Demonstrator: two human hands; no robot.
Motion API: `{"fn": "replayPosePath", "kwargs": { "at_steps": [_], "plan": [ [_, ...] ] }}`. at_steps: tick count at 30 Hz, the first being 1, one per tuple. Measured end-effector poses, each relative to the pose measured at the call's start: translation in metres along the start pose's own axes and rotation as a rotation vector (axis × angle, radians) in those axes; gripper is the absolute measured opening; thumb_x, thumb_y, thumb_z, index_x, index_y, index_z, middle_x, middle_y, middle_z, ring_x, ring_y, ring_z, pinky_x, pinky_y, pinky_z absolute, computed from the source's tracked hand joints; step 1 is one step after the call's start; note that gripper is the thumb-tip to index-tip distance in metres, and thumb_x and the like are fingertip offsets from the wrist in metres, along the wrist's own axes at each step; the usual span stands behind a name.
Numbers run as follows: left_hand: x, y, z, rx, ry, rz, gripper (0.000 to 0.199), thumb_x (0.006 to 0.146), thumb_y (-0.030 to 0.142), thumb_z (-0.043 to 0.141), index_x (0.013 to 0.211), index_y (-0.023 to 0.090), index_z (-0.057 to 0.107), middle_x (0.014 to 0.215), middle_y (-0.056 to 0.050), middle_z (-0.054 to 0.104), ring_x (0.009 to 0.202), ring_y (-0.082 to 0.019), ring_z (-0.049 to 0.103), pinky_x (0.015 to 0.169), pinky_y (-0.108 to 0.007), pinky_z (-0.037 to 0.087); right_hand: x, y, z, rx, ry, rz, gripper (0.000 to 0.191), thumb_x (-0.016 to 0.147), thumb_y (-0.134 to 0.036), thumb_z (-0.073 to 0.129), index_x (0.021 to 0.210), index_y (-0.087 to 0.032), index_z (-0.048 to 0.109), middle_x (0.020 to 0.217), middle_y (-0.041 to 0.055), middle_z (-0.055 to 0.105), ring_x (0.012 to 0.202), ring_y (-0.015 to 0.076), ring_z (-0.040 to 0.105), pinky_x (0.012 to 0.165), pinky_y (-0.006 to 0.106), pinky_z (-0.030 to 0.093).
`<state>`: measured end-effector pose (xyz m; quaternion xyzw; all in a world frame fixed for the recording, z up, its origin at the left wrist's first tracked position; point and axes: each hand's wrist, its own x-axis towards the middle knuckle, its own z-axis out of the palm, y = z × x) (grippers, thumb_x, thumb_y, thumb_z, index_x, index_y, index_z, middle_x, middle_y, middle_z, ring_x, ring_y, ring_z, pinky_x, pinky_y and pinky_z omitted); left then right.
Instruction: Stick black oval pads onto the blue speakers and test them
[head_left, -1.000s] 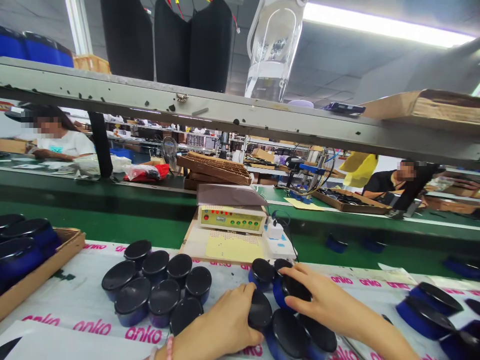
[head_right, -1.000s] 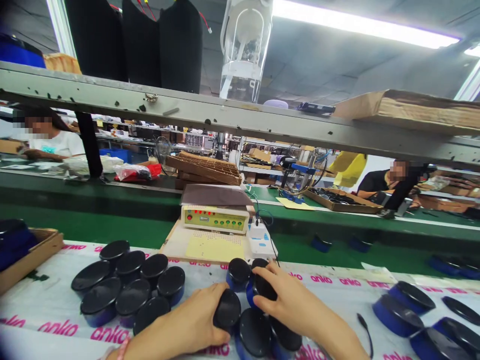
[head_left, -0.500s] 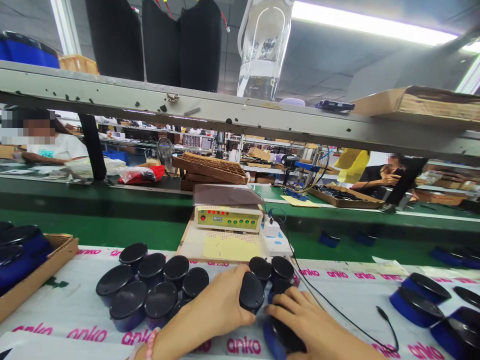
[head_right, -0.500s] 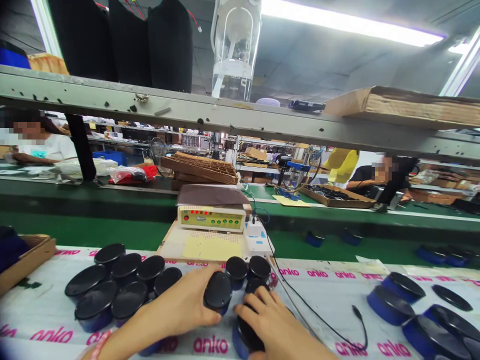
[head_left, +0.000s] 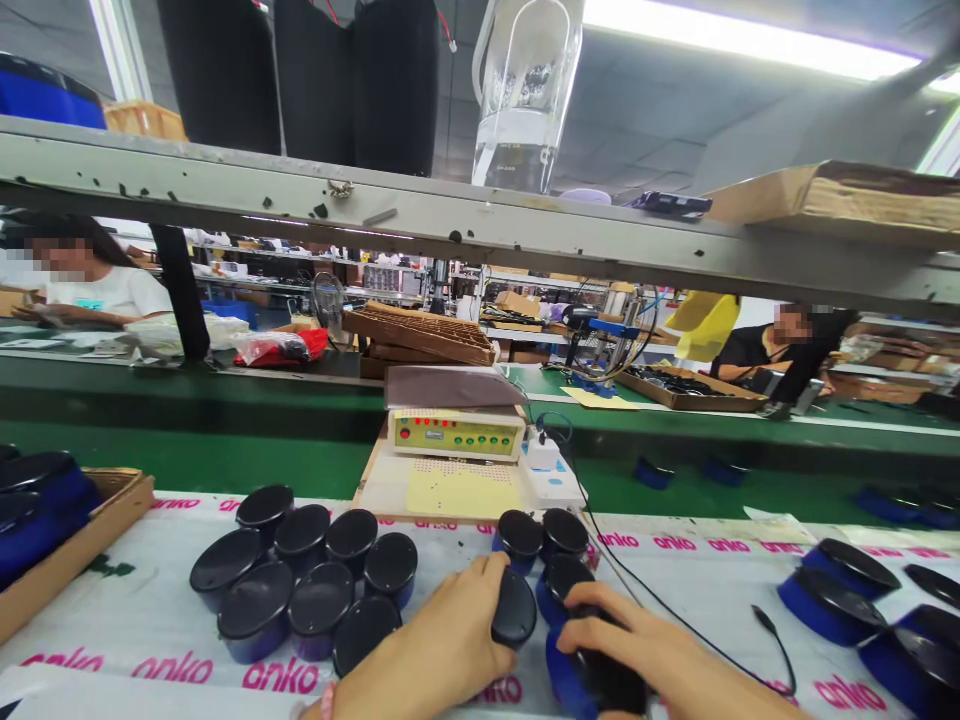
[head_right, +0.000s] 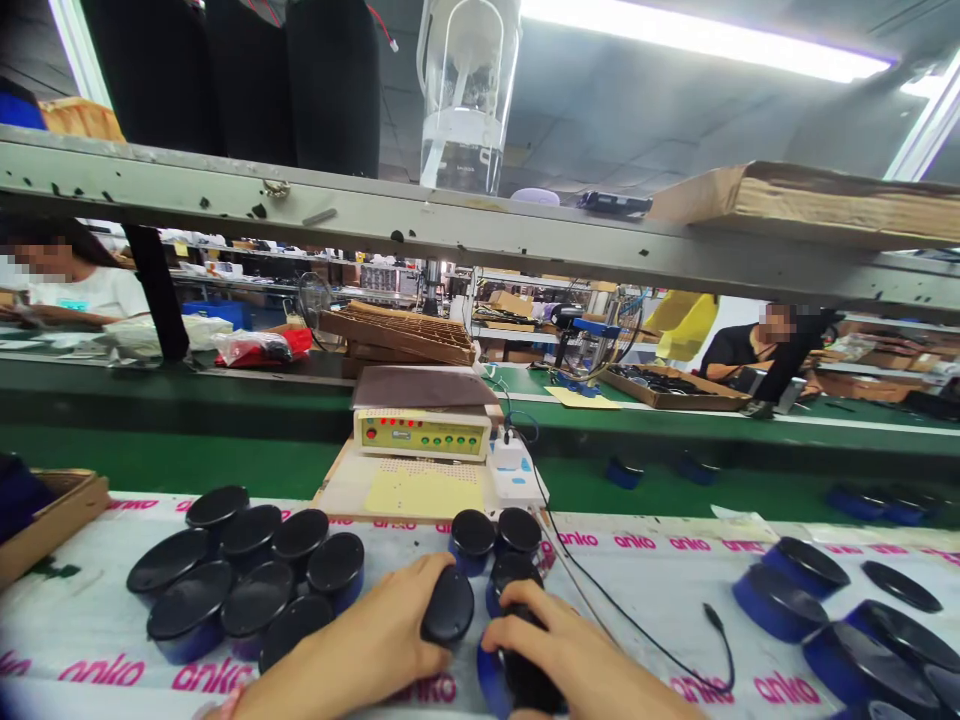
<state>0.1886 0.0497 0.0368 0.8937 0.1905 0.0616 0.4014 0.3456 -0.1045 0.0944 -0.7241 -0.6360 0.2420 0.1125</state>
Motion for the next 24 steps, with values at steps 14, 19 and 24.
{"fn": "replayPosePath", "kwargs": {
  "at_steps": [14,19,24],
  "plan": [
    [0.002,0.001,-0.001,0.075,-0.110,-0.069,0.083,0.067,0.027,0.066,0.142,0.018,0.033,0.140,-0.012,0.043,0.121,-0.036,0.047,0.103,-0.048,0.037,0.008,0.062,0.003,-0.067,0.041,0.198,0.080,0.065,-0.018,0.055,0.142,-0.011,0.034,0.128,0.0144,0.056,0.112,0.0281,0.056,0.095,0.034,0.044],
    [-0.001,0.005,-0.001,0.084,-0.105,-0.077,0.081,0.069,0.027,0.064,0.143,0.019,0.032,0.139,-0.011,0.044,0.119,-0.036,0.048,0.102,-0.048,0.039,-0.001,0.066,-0.006,-0.084,0.135,0.202,0.060,0.067,-0.018,0.051,0.128,-0.016,0.050,0.123,0.0108,0.059,0.110,0.0262,0.056,0.094,0.033,0.043],
    [-0.001,0.007,-0.001,0.097,-0.102,-0.087,0.080,0.068,0.029,0.066,0.141,0.021,0.035,0.137,-0.010,0.047,0.120,-0.036,0.047,0.102,-0.047,0.039,-0.001,0.068,-0.006,-0.095,0.059,0.211,0.056,0.060,-0.013,0.052,0.116,-0.018,0.059,0.109,0.0083,0.065,0.097,0.0265,0.061,0.084,0.035,0.048]
  ]
}}
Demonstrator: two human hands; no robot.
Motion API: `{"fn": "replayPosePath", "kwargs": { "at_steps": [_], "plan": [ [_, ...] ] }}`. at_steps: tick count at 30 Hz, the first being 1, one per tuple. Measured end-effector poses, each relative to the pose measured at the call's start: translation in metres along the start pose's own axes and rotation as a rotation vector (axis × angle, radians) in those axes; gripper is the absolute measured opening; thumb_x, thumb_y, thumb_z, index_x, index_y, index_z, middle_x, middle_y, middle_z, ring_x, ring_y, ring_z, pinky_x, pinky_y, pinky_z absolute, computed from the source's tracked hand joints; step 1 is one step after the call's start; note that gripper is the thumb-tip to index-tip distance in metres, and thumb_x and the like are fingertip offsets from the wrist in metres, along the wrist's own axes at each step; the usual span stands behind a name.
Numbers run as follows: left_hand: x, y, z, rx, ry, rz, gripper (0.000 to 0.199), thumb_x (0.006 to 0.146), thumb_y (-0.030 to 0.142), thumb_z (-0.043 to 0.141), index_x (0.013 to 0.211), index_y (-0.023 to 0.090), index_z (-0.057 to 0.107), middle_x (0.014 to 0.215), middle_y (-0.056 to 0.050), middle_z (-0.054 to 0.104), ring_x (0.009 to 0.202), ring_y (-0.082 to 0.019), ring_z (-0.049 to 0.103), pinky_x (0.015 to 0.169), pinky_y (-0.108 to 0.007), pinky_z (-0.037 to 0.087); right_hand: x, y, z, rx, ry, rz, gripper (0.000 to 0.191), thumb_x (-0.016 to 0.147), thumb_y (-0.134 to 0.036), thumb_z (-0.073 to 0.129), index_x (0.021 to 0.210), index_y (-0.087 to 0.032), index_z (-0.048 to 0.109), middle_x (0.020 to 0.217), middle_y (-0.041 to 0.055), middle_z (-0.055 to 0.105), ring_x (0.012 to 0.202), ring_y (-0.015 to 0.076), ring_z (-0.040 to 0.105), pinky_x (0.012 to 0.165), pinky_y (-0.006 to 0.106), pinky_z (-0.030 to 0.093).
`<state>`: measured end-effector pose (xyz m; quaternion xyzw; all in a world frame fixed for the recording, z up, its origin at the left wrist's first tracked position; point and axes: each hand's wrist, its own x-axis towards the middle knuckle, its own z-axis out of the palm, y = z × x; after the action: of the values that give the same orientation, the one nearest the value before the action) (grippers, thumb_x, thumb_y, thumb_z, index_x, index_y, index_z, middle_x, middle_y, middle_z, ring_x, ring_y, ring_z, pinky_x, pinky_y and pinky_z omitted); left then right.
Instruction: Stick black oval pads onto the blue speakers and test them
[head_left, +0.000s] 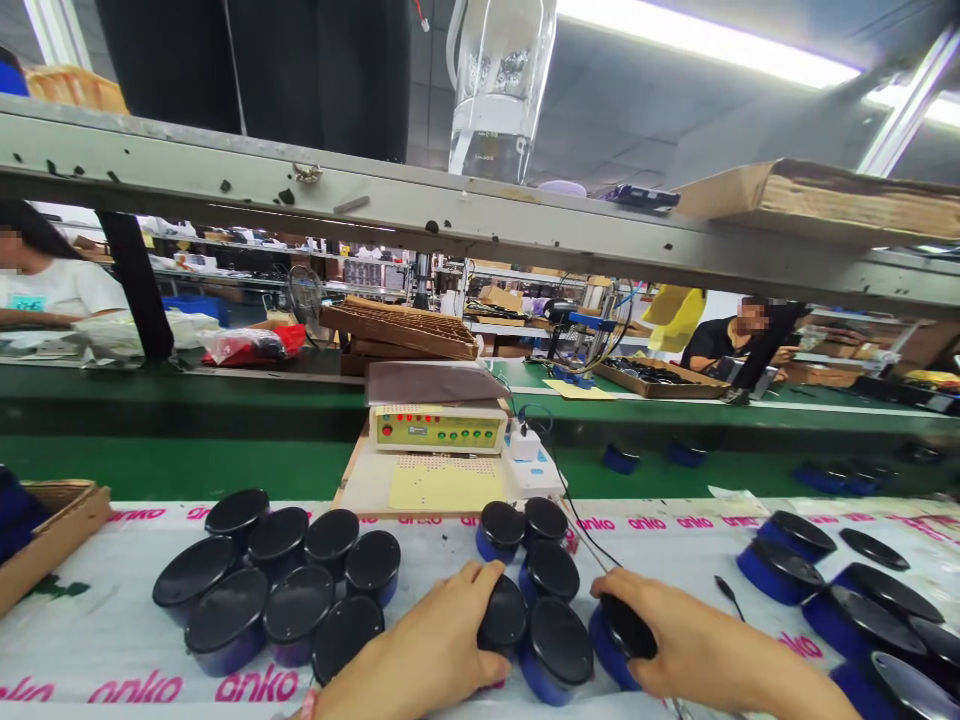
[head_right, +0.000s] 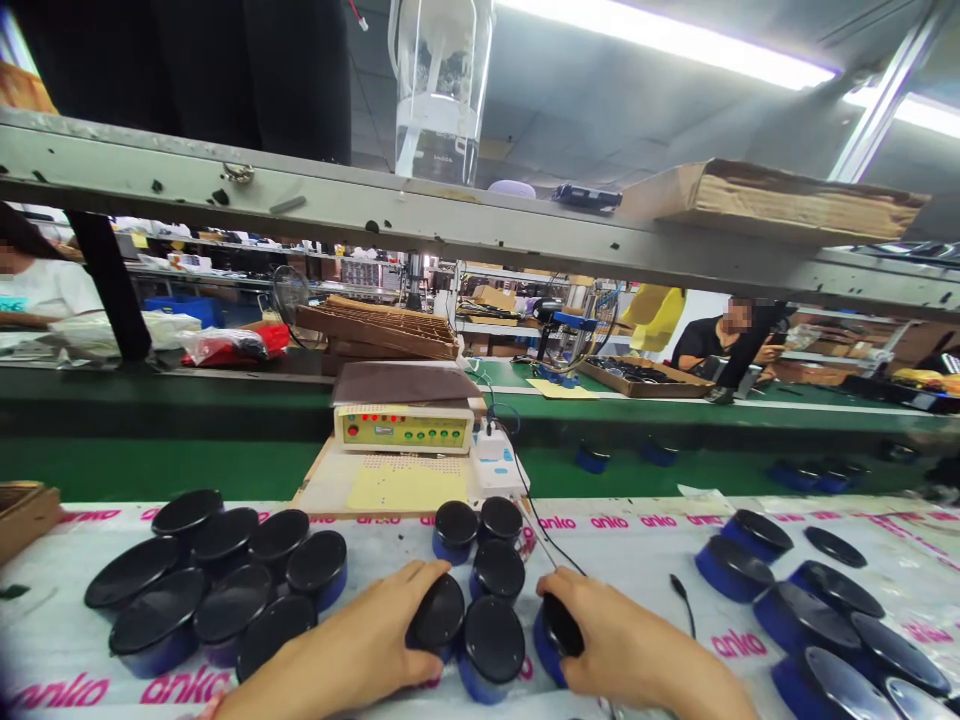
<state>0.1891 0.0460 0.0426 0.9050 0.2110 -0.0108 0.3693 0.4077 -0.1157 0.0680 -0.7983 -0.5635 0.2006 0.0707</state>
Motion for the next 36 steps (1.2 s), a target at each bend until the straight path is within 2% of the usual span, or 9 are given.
{"fn": "replayPosePath", "kwargs": {
  "at_steps": [7,12,15,18,21,24,30,33,36],
  "plan": [
    [-0.001,0.002,-0.001,0.013,-0.021,-0.017,0.082,0.069,0.029,0.065,0.143,0.022,0.031,0.140,-0.009,0.044,0.121,-0.036,0.047,0.102,-0.048,0.038,-0.008,0.000,-0.017,0.249,0.178,-0.110,0.050,0.077,-0.023,0.056,0.126,-0.030,0.049,0.128,0.0030,0.054,0.110,0.0226,0.055,0.089,0.030,0.049],
    [-0.004,0.003,-0.004,0.018,-0.004,0.025,0.093,0.068,0.034,0.070,0.146,0.016,0.023,0.148,-0.012,0.033,0.132,-0.031,0.037,0.108,-0.039,0.033,-0.004,-0.023,-0.020,0.525,0.271,-0.275,0.033,0.087,-0.040,0.055,0.117,-0.026,0.056,0.133,0.0078,0.049,0.123,0.0248,0.045,0.100,0.036,0.041],
    [-0.009,0.001,-0.024,0.067,0.071,0.086,0.085,0.071,0.036,0.069,0.144,0.019,0.030,0.148,-0.010,0.034,0.133,-0.028,0.035,0.110,-0.037,0.029,0.006,-0.043,-0.019,0.604,0.207,-0.342,0.036,0.087,-0.040,0.057,0.120,-0.026,0.055,0.133,0.0075,0.050,0.124,0.0237,0.045,0.100,0.036,0.041],
    [-0.019,-0.005,-0.059,0.144,0.183,0.096,0.066,0.076,0.038,0.064,0.137,0.024,0.042,0.141,-0.006,0.045,0.127,-0.025,0.044,0.107,-0.033,0.032,0.018,-0.061,-0.017,0.645,0.119,-0.378,0.045,0.086,-0.038,0.058,0.128,-0.026,0.047,0.134,0.0084,0.047,0.119,0.0227,0.050,0.096,0.035,0.046],
    [-0.028,-0.018,-0.093,0.205,0.293,-0.009,0.057,0.083,0.042,0.055,0.134,0.019,0.044,0.139,-0.009,0.047,0.125,-0.026,0.046,0.105,-0.035,0.033,0.032,-0.078,-0.014,0.598,0.148,-0.410,0.042,0.088,-0.041,0.054,0.126,-0.027,0.049,0.131,0.0075,0.050,0.111,0.0211,0.054,0.089,0.033,0.049],
    [-0.031,-0.035,-0.112,0.256,0.324,-0.104,0.056,0.085,0.040,0.049,0.135,0.015,0.043,0.140,-0.013,0.046,0.125,-0.030,0.046,0.104,-0.040,0.033,0.047,-0.096,-0.007,0.468,0.211,-0.484,0.032,0.088,-0.040,0.053,0.118,-0.028,0.058,0.122,0.0051,0.056,0.105,0.0204,0.056,0.079,0.029,0.051],
    [-0.013,-0.074,-0.110,0.302,0.145,-0.163,0.029,0.088,0.036,0.048,0.104,0.018,0.064,0.110,-0.010,0.067,0.101,-0.022,0.062,0.091,-0.034,0.043,0.094,-0.123,0.010,0.143,0.239,-0.535,0.030,0.088,-0.032,0.052,0.115,-0.024,0.062,0.113,0.0061,0.060,0.101,0.0190,0.057,0.091,0.031,0.042],
    [-0.006,-0.088,-0.110,0.307,0.048,-0.186,0.033,0.090,0.044,0.048,0.087,0.015,0.064,0.084,-0.005,0.069,0.077,-0.017,0.064,0.076,-0.034,0.049,0.122,-0.135,0.018,0.080,0.212,-0.494,0.035,0.089,-0.035,0.050,0.117,-0.018,0.061,0.111,0.0119,0.063,0.102,0.0242,0.058,0.090,0.036,0.041],
    [-0.006,-0.095,-0.113,0.320,0.028,-0.200,0.036,0.089,0.047,0.049,0.083,0.015,0.063,0.077,-0.003,0.067,0.068,-0.016,0.062,0.067,-0.032,0.048,0.139,-0.147,0.023,0.007,0.102,-0.489,0.039,0.087,-0.044,0.052,0.115,-0.019,0.063,0.104,0.0114,0.068,0.097,0.0260,0.062,0.082,0.036,0.045]
  ]
}}
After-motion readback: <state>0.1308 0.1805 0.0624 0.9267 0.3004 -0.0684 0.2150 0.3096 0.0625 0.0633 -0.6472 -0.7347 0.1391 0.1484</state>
